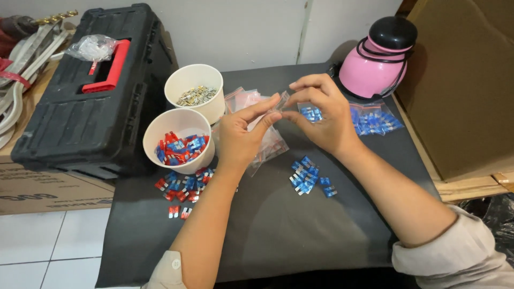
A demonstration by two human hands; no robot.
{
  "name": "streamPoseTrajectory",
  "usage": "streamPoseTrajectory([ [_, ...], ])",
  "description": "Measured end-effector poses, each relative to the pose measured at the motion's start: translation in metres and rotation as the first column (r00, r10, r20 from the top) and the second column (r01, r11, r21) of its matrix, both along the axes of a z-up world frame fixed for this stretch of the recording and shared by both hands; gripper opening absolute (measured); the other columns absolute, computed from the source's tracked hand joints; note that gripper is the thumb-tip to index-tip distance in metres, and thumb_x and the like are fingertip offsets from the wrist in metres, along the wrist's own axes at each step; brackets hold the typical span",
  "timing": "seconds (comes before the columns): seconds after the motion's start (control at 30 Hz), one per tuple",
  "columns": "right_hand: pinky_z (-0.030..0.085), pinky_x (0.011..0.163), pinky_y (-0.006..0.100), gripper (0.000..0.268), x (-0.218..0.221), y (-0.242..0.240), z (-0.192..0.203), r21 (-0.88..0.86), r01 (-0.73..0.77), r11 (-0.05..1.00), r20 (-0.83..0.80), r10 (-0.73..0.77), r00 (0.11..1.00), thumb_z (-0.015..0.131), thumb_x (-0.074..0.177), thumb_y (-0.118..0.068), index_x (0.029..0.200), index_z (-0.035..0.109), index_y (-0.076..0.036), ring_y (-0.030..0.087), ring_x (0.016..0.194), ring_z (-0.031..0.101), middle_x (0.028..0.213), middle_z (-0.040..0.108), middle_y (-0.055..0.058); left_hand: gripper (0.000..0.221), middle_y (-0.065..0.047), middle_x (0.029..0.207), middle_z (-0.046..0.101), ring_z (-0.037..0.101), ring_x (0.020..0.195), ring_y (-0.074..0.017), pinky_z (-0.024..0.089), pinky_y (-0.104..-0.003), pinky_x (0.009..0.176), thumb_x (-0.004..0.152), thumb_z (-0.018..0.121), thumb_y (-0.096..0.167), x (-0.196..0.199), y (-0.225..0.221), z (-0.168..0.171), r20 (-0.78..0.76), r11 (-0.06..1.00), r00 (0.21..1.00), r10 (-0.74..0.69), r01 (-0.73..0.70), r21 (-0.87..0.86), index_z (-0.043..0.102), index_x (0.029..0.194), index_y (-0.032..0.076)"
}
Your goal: Sorting blue automotive fuses and placing them into small plastic bags for packaging.
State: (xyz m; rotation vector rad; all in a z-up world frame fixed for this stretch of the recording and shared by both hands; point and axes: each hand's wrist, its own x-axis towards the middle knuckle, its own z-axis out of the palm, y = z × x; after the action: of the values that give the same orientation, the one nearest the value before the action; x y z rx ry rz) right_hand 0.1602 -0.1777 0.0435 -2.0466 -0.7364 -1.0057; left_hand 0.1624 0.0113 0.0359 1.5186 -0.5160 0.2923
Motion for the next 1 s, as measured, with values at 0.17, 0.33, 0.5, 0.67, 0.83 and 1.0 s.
streamPoseTrajectory([
  [0.17, 0.056, 0.086, 0.042, 0.016, -0.003, -0.001, 0.006, -0.026, -0.088, 0.996, -0.038, 0.087, 0.995, 0.073, 0.099, -0.026, 0.095, 0.070, -0.011, 0.035, 0.107, 0.068, 0.120, 0.061, 0.013, 0.024, -0.006, 0.107, 0.080, 0.072, 0.110, -0.0184, 0.057, -0.033, 0.097, 0.086, 0.084, 0.014, 0.002, 0.003, 0.001, -0.006, 0.998, 0.998, 0.056, -0.055, 0.023, 0.080, 0.110, 0.016],
  [0.33, 0.048, 0.096, 0.042, 0.016, 0.005, -0.007, 0.000, -0.192, -0.097, 0.977, 0.053, 0.109, 0.993, 0.075, 0.096, -0.018, 0.111, 0.076, -0.014, 0.040, 0.126, 0.056, 0.136, 0.059, 0.016, 0.028, -0.005, 0.104, 0.080, 0.072, 0.108, -0.0160, 0.057, -0.031, 0.097, 0.081, 0.089, 0.015, 0.005, 0.005, 0.002, -0.038, 0.999, 0.999, 0.039, -0.038, 0.013, 0.081, 0.107, 0.017],
  [0.5, 0.037, 0.097, 0.039, 0.010, 0.002, -0.008, 0.004, -0.273, -0.086, 0.958, 0.068, 0.109, 0.992, 0.075, 0.096, -0.023, 0.088, 0.071, -0.018, 0.035, 0.119, 0.050, 0.129, 0.062, 0.008, 0.025, -0.003, 0.097, 0.081, 0.073, 0.106, -0.0141, 0.056, -0.031, 0.096, 0.077, 0.090, 0.014, 0.007, 0.003, -0.006, -0.132, 0.999, 0.991, 0.036, -0.032, 0.036, 0.082, 0.100, 0.019],
  [0.67, 0.032, 0.097, 0.039, 0.014, -0.003, -0.010, 0.011, -0.278, -0.095, 0.956, 0.028, 0.108, 0.994, 0.062, 0.101, -0.029, 0.098, 0.072, -0.020, 0.034, 0.123, 0.047, 0.133, 0.059, 0.008, 0.029, -0.003, 0.097, 0.081, 0.071, 0.104, -0.0102, 0.055, -0.032, 0.098, 0.074, 0.092, 0.015, 0.007, 0.006, 0.002, -0.137, 0.999, 0.990, 0.030, -0.028, 0.018, 0.082, 0.102, 0.018],
  [0.83, 0.033, 0.094, 0.038, 0.006, 0.005, -0.013, -0.003, -0.283, -0.067, 0.957, 0.047, 0.083, 0.995, 0.072, 0.097, -0.019, 0.099, 0.075, -0.022, 0.033, 0.121, 0.048, 0.132, 0.059, 0.007, 0.049, -0.007, 0.107, 0.079, 0.072, 0.104, -0.0122, 0.056, -0.032, 0.099, 0.072, 0.093, 0.009, 0.012, 0.007, -0.007, -0.088, 0.994, 0.993, -0.079, 0.071, -0.083, 0.076, 0.117, 0.014],
  [1.0, 0.033, 0.095, 0.037, 0.011, 0.007, -0.013, -0.005, -0.272, -0.066, 0.960, 0.061, 0.085, 0.994, 0.072, 0.096, -0.014, 0.098, 0.075, -0.024, 0.032, 0.122, 0.046, 0.132, 0.058, 0.005, 0.051, -0.013, 0.121, 0.072, 0.073, 0.108, -0.0244, 0.056, -0.038, 0.102, 0.073, 0.094, 0.008, 0.019, 0.005, -0.014, 0.069, 0.994, 0.992, -0.107, 0.108, -0.013, 0.074, 0.120, 0.009],
])
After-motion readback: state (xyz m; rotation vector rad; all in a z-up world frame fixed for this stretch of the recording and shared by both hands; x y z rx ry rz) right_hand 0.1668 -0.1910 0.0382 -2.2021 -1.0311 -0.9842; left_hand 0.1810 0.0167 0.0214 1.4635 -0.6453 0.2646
